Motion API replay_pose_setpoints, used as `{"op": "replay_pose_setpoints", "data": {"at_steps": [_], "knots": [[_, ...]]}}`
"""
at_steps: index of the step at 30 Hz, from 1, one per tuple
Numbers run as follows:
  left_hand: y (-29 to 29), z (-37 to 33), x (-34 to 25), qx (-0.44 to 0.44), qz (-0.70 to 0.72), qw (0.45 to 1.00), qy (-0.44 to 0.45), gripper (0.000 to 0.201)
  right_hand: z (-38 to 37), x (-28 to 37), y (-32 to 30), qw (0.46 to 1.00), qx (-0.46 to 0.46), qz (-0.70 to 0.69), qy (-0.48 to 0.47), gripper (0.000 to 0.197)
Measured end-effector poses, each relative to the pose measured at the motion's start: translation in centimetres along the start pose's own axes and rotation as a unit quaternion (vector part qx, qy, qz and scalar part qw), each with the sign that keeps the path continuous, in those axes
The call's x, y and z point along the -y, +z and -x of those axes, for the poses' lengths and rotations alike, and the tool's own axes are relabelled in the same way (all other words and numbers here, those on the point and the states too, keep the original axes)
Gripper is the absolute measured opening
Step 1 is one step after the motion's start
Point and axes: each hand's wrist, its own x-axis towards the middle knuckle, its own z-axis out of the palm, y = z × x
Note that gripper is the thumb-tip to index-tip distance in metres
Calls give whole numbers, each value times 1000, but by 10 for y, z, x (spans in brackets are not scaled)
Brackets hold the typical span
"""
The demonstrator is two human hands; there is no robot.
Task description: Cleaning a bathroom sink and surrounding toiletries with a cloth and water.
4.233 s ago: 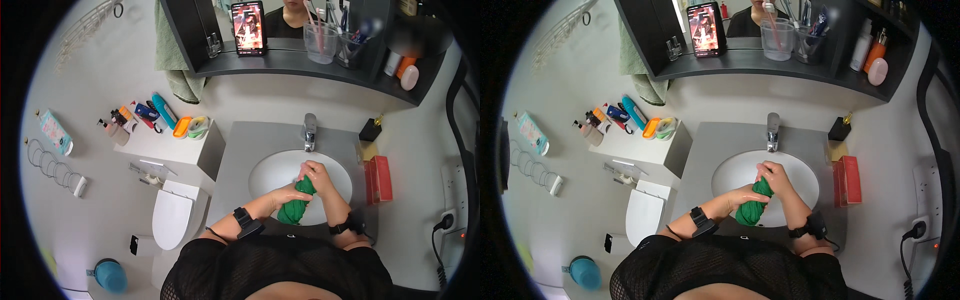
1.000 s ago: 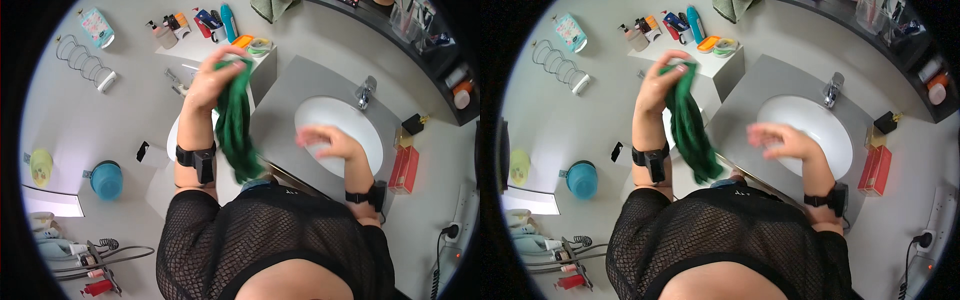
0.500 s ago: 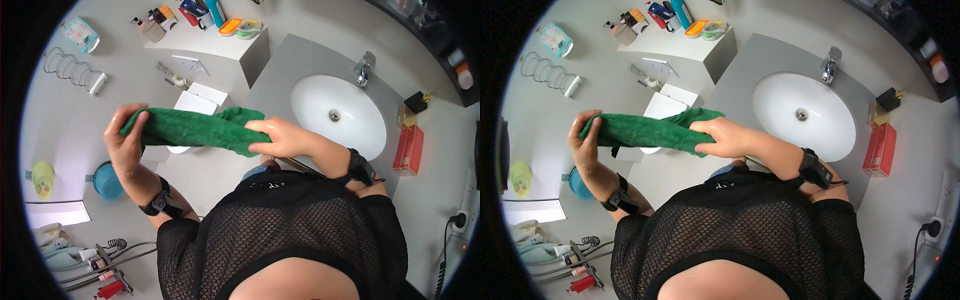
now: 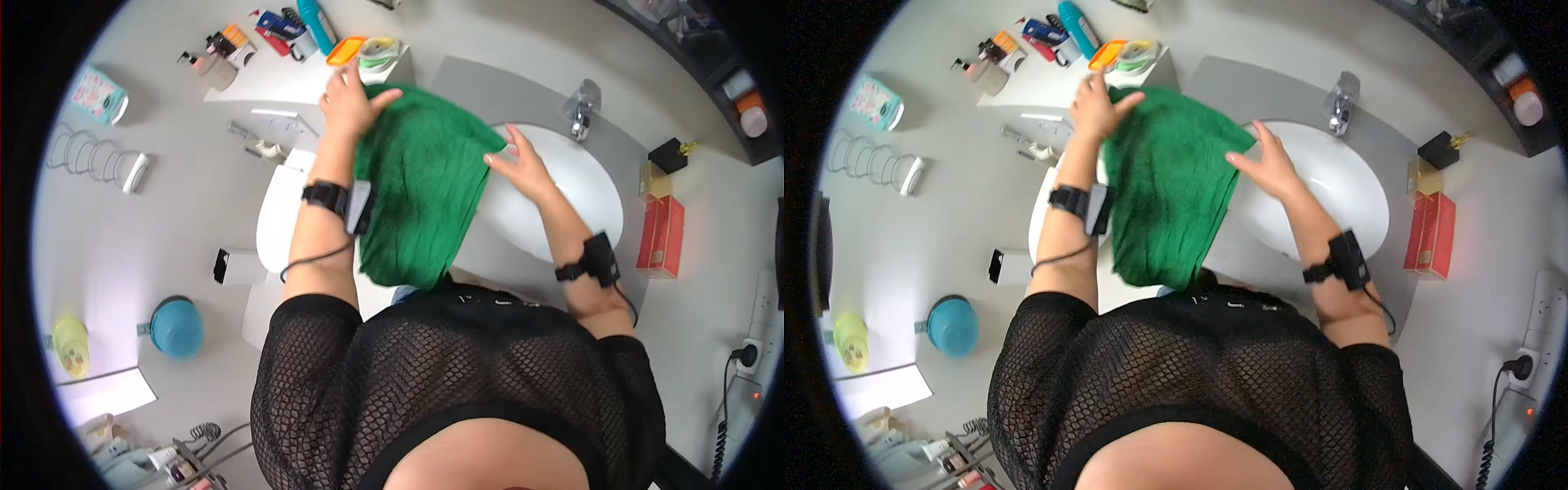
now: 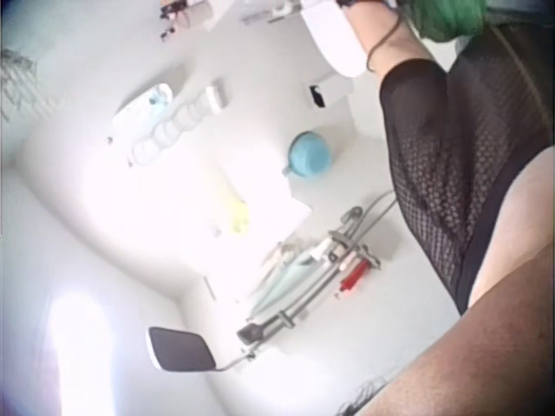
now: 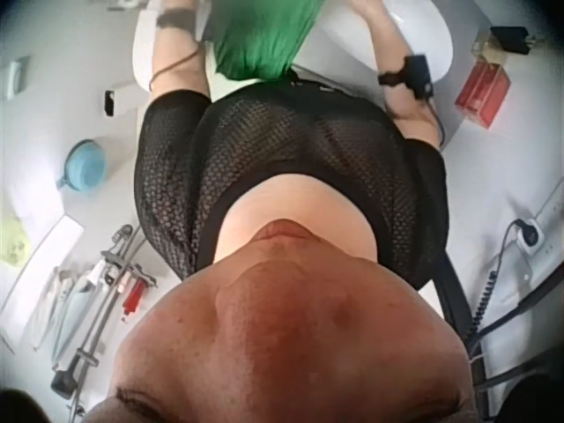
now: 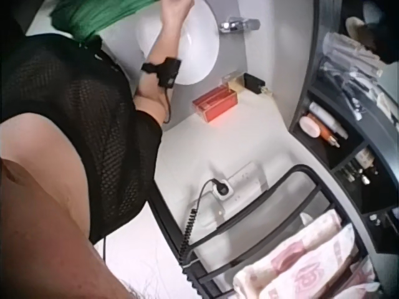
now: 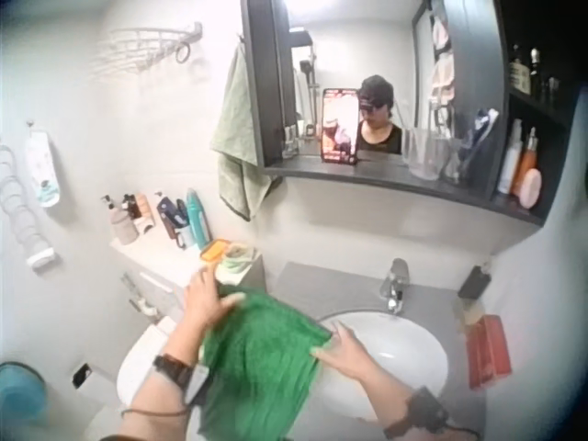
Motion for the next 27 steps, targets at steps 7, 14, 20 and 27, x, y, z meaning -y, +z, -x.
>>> {"op": "replay_pose_setpoints", "data": {"at_steps": [7,14,20,27], "knots": [[51,156,-66,201,-41,977,-61,88,98,-45,-54,983,-73,-16,167,32],[119,79,-97,189,-32,980,-47,91,129,-51,-74,955,-127,-131,235,21],[229,-64,-145,194,-27,969,-152,91,127,-46,-87,949,-186,-134,214,18],[255,-81,-203,158,-48,958,-235,83,135,-40,-100,902,-279,-193,268,16]]}}
